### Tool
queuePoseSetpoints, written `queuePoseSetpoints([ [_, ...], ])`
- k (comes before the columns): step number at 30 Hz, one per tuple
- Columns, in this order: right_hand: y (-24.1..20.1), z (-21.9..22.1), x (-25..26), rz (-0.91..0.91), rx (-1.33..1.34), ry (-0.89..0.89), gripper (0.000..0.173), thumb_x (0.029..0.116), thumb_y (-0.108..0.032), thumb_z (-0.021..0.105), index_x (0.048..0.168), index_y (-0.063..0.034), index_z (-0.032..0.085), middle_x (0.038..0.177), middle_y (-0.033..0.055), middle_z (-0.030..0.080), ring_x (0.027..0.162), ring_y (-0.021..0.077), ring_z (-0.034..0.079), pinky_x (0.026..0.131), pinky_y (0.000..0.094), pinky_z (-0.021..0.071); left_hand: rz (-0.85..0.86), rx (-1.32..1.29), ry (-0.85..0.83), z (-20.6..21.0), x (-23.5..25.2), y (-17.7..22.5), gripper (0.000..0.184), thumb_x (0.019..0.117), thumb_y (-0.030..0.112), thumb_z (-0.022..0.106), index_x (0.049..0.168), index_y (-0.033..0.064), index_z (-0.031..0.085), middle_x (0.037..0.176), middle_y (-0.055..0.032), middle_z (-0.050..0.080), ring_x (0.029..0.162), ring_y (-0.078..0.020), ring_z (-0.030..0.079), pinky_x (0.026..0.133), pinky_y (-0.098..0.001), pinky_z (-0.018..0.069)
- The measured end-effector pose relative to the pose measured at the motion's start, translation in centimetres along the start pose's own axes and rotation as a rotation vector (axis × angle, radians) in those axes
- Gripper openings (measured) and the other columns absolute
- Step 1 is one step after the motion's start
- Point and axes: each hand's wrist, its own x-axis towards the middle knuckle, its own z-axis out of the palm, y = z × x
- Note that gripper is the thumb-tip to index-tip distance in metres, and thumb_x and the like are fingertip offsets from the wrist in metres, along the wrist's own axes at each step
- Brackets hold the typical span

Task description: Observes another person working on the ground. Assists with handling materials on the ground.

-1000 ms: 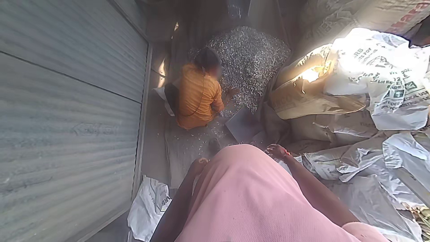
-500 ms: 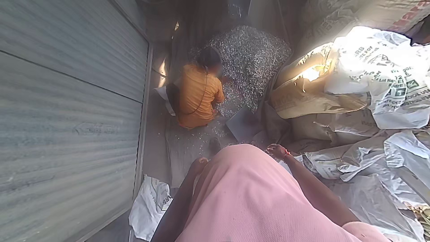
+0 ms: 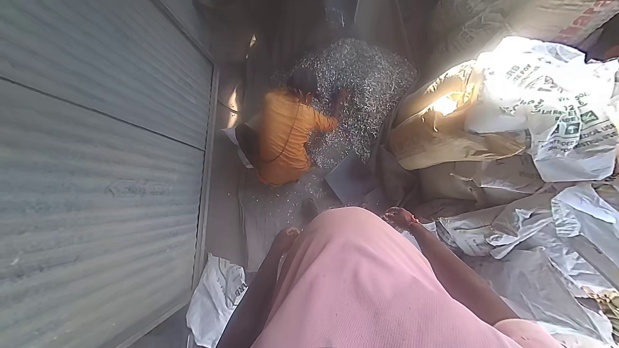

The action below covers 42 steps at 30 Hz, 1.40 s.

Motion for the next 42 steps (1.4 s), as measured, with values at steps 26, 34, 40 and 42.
queuePoseSetpoints([
  [26, -0.8, -0.5, 0.0, -0.002, -0.054, 0.007, 0.036, 0.1068, -0.030, 0.057, 0.132, -0.0055, 0.066, 0.131, 0.0206, 0.066, 0.126, 0.0333, 0.061, 0.110, 0.0525, 0.0440, 0.009, -0.011, 0.002, 0.3, 1.1, -0.3, 0.035, 0.1076, 0.032, 0.054, 0.130, 0.0087, 0.067, 0.123, -0.0157, 0.071, 0.117, -0.0275, 0.067, 0.106, -0.0505, 0.0490],
  [34, -0.4, -0.3, 0.3, -0.016, -0.041, 0.005, 0.036, 0.1068, -0.029, 0.057, 0.132, -0.0044, 0.065, 0.129, 0.0210, 0.067, 0.123, 0.0325, 0.063, 0.108, 0.0510, 0.0456, 0.039, -0.017, -0.004, 0.5, 1.0, -0.6, 0.033, 0.1068, 0.028, 0.055, 0.127, 0.0050, 0.068, 0.124, -0.0193, 0.069, 0.118, -0.0310, 0.066, 0.106, -0.0519, 0.0480],
  [40, -0.2, 0.0, 0.3, -0.010, -0.059, 0.007, 0.036, 0.1065, -0.030, 0.057, 0.131, -0.0052, 0.066, 0.130, 0.0207, 0.067, 0.124, 0.0331, 0.062, 0.110, 0.0531, 0.0441, 0.041, -0.007, -0.002, 0.7, 0.9, -0.9, 0.033, 0.1072, 0.028, 0.055, 0.128, 0.0055, 0.068, 0.125, -0.0181, 0.070, 0.120, -0.0296, 0.065, 0.107, -0.0509, 0.0477],
  [42, -0.2, 0.2, 0.2, -0.002, -0.053, 0.005, 0.036, 0.1065, -0.030, 0.057, 0.132, -0.0055, 0.066, 0.130, 0.0200, 0.067, 0.124, 0.0325, 0.063, 0.109, 0.0524, 0.0448, 0.039, -0.012, -0.007, 0.6, 0.7, -0.7, 0.033, 0.1075, 0.027, 0.054, 0.127, 0.0047, 0.068, 0.124, -0.0186, 0.069, 0.119, -0.0297, 0.065, 0.107, -0.0504, 0.0478],
])
